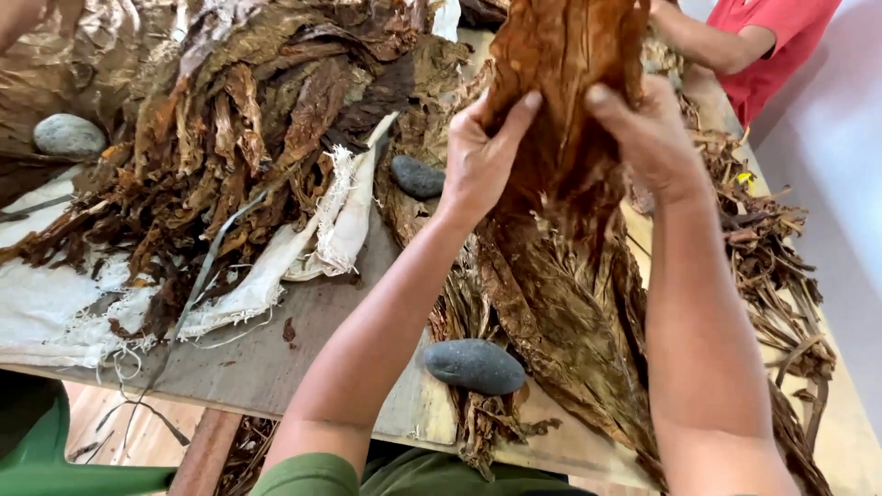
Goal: Smoothing out and flattening large dried tobacco leaves on a table, using stones to hold them in place.
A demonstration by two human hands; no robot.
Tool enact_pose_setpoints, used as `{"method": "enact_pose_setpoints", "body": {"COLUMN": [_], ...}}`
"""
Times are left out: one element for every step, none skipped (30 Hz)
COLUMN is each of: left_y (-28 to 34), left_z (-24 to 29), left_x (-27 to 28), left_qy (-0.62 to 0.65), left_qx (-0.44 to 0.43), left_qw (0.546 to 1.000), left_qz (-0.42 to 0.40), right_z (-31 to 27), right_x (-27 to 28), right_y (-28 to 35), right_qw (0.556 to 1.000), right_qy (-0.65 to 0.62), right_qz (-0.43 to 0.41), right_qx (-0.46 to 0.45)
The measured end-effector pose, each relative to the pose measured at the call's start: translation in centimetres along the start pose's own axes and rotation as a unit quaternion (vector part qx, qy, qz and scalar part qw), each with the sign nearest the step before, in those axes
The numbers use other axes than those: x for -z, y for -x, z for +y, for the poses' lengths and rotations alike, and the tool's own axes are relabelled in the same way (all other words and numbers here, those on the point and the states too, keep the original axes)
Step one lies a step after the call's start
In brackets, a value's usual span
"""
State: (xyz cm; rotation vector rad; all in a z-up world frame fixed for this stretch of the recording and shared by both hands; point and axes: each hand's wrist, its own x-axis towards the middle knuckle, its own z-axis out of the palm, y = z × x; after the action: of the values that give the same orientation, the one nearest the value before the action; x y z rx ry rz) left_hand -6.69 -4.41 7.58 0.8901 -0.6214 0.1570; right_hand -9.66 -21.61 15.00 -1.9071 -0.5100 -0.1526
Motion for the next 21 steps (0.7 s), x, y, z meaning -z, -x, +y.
{"method": "enact_pose_setpoints", "body": {"left_y": [-0.3,-0.5,-0.8,-1.5,-1.9,-2.3,-2.2,-2.2,-2.2,-2.2,-2.1,-2.1,-2.3,-2.5,-2.8,-2.9,-3.1,-3.3,-4.0,-4.8,-5.4], "left_z": [-0.3,-0.6,-0.9,-2.0,-3.2,-4.5,-4.3,-4.2,-4.0,-4.0,-4.0,-3.9,-4.1,-4.3,-4.5,-3.7,-2.9,-2.0,-2.0,-2.0,-2.0], "left_x": [0.0,0.0,0.1,0.9,1.8,2.8,3.3,3.7,4.2,4.3,4.4,4.5,4.9,5.4,5.9,6.3,6.6,6.9,7.5,8.2,8.8], "left_qy": [0.002,-0.149,-0.297,-0.298,-0.377,-0.452,-0.452,-0.466,-0.479,-0.479,-0.469,-0.459,-0.460,-0.452,-0.441,-0.442,-0.344,-0.240,-0.241,-0.123,-0.003], "left_qx": [0.001,-0.065,-0.129,-0.128,-0.185,-0.239,-0.237,-0.243,-0.248,-0.246,-0.268,-0.291,-0.288,-0.241,-0.195,-0.192,-0.114,-0.032,-0.031,0.058,0.146], "left_qw": [1.000,0.986,0.941,0.941,0.898,0.842,0.843,0.834,0.826,0.826,0.827,0.827,0.827,0.849,0.868,0.868,0.929,0.970,0.969,0.988,0.982], "left_qz": [0.000,0.049,0.095,0.093,0.133,0.170,0.170,0.168,0.165,0.166,0.156,0.145,0.146,0.133,0.119,0.118,0.078,0.036,0.037,0.077,0.117], "right_z": [1.9,3.7,5.6,6.6,7.6,8.7,8.9,9.1,9.4,7.7,6.0,4.3,4.5,4.7,4.9,6.3,7.7,9.1,8.0,6.8,5.7], "right_x": [0.0,0.0,0.0,0.8,1.5,2.2,3.0,3.7,4.5,3.8,3.0,2.3,2.5,2.6,2.8,3.9,5.0,6.0,5.6,5.2,4.7], "right_y": [-0.2,-0.5,-0.8,-1.0,-1.2,-1.4,-1.4,-1.3,-1.4,-1.3,-1.2,-1.2,-1.3,-1.4,-1.6,-1.8,-2.0,-2.3,-3.1,-4.0,-4.7], "right_qw": [1.000,0.994,0.977,0.976,0.928,0.835,0.836,0.821,0.805,0.806,0.806,0.803,0.805,0.810,0.814,0.815,0.850,0.881,0.882,0.889,0.894], "right_qy": [0.001,-0.002,-0.006,-0.008,0.177,0.355,0.355,0.373,0.391,0.391,0.375,0.358,0.357,0.358,0.359,0.359,0.343,0.324,0.323,0.349,0.373], "right_qz": [0.001,0.093,0.186,0.188,0.273,0.338,0.337,0.330,0.321,0.320,0.297,0.274,0.273,0.273,0.274,0.274,0.269,0.261,0.259,0.232,0.204], "right_qx": [-0.002,0.052,0.107,0.106,0.181,0.249,0.247,0.279,0.311,0.309,0.349,0.389,0.387,0.376,0.365,0.363,0.295,0.227,0.226,0.185,0.145]}}
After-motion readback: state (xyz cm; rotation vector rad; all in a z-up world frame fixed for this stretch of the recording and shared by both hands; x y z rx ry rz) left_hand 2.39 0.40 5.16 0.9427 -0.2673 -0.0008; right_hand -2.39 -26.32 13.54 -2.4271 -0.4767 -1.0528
